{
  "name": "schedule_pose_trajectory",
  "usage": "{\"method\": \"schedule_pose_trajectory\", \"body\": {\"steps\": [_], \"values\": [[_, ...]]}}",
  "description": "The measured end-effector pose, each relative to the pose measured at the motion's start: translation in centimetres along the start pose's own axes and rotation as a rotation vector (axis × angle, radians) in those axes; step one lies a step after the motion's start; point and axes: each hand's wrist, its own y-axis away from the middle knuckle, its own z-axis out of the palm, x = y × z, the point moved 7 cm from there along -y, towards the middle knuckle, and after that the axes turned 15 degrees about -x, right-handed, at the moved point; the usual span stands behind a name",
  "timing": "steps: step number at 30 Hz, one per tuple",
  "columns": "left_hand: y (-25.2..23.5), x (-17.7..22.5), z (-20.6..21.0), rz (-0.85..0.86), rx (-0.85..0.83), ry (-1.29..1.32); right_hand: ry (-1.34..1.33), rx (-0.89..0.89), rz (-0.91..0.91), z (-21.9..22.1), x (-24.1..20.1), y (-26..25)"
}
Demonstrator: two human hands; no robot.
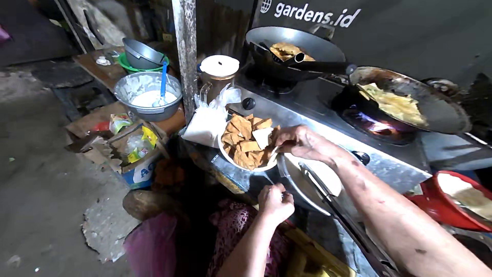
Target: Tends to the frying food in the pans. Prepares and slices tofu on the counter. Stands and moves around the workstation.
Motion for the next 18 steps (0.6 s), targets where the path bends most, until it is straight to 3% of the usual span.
{"method": "schedule_pose_trajectory", "body": {"steps": [3,9,13,18], "values": [[0.0,0.1,0.0,-0.011,-0.011,0.002,0.113,0.099,-0.105,-1.4,-2.0,-0.9],[0.0,0.1,-0.1,-0.023,-0.024,-0.005,0.295,0.037,0.029,-0.8,-0.7,-3.6],[0.1,0.0,-0.2,-0.019,-0.008,-0.005,0.177,0.097,-0.087,-0.9,-0.5,-3.3],[0.1,0.0,-0.1,-0.027,-0.010,0.006,-0.068,0.143,-0.028,-2.1,-0.7,-1.7]]}}
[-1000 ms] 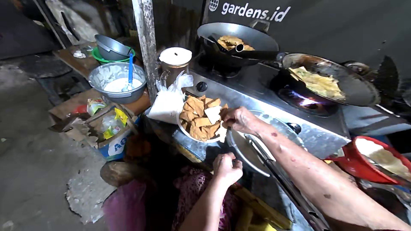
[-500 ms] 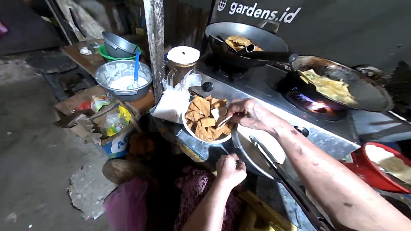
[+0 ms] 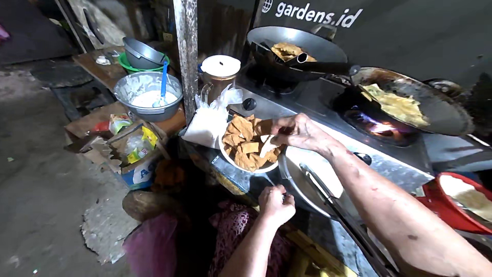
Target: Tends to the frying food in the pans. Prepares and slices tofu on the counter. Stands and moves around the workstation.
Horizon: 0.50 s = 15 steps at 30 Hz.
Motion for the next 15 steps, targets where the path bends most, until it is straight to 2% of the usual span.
{"method": "schedule_pose_trajectory", "body": {"steps": [4,7,11,13,15], "values": [[-0.1,0.0,0.0,0.002,0.003,-0.011,-0.328,-0.065,0.119,0.0,1.4,1.2],[-0.1,-0.1,0.1,-0.006,-0.007,-0.013,-0.395,-0.092,0.164,0.8,3.5,1.3],[-0.1,0.0,0.0,-0.003,0.004,-0.015,-0.066,-0.090,0.245,1.6,5.4,1.0],[-0.1,0.1,0.0,-0.004,0.006,-0.016,0.138,-0.070,0.243,1.3,4.3,1.1],[0.0,0.2,0.0,0.000,0.004,-0.015,0.302,-0.015,0.159,0.7,2.5,1.0]]}}
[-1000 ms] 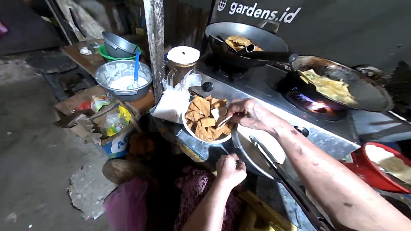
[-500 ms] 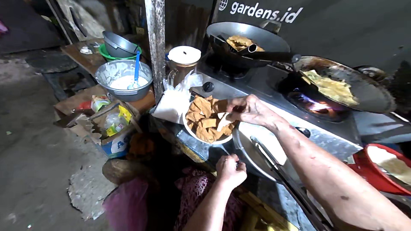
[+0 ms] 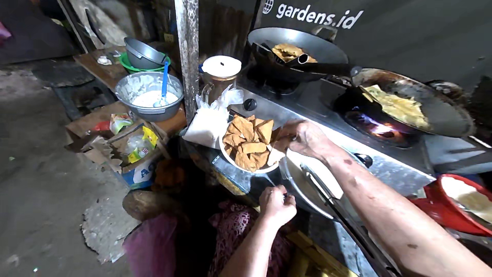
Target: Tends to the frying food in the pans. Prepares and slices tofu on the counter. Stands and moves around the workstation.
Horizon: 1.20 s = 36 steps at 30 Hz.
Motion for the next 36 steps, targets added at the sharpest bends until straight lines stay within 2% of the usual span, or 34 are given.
{"method": "schedule_pose_trajectory", "body": {"steps": [3,5,8,17,21,25,31,34,36], "values": [[0.0,0.1,0.0,0.003,0.009,0.002,0.106,0.078,-0.244,-0.6,-4.1,-0.2],[0.0,0.1,0.0,0.003,0.018,0.001,0.170,0.002,-0.341,0.5,-6.4,-1.2],[0.0,0.0,0.0,-0.003,0.020,0.003,0.234,-0.203,-0.353,2.8,-8.1,-3.0],[0.0,0.0,0.0,0.002,0.022,0.005,0.112,-0.336,-0.386,3.0,-7.5,-3.5],[0.0,0.0,0.1,0.010,0.032,0.003,0.055,-0.266,-0.498,2.7,-8.0,-3.5],[0.0,-0.2,-0.1,0.011,0.050,0.009,-0.011,-0.216,-0.504,1.7,-7.7,-3.1],[-0.1,-0.6,-0.3,0.055,0.129,0.098,-0.180,0.033,-0.550,0.4,-4.8,-1.9],[1.2,-1.6,-1.9,0.084,0.290,0.275,-0.198,0.077,-0.548,0.4,-4.2,-1.6],[3.3,-3.0,-4.3,-0.032,0.297,0.292,-0.196,0.081,-0.555,0.6,-4.5,-1.4]]}}
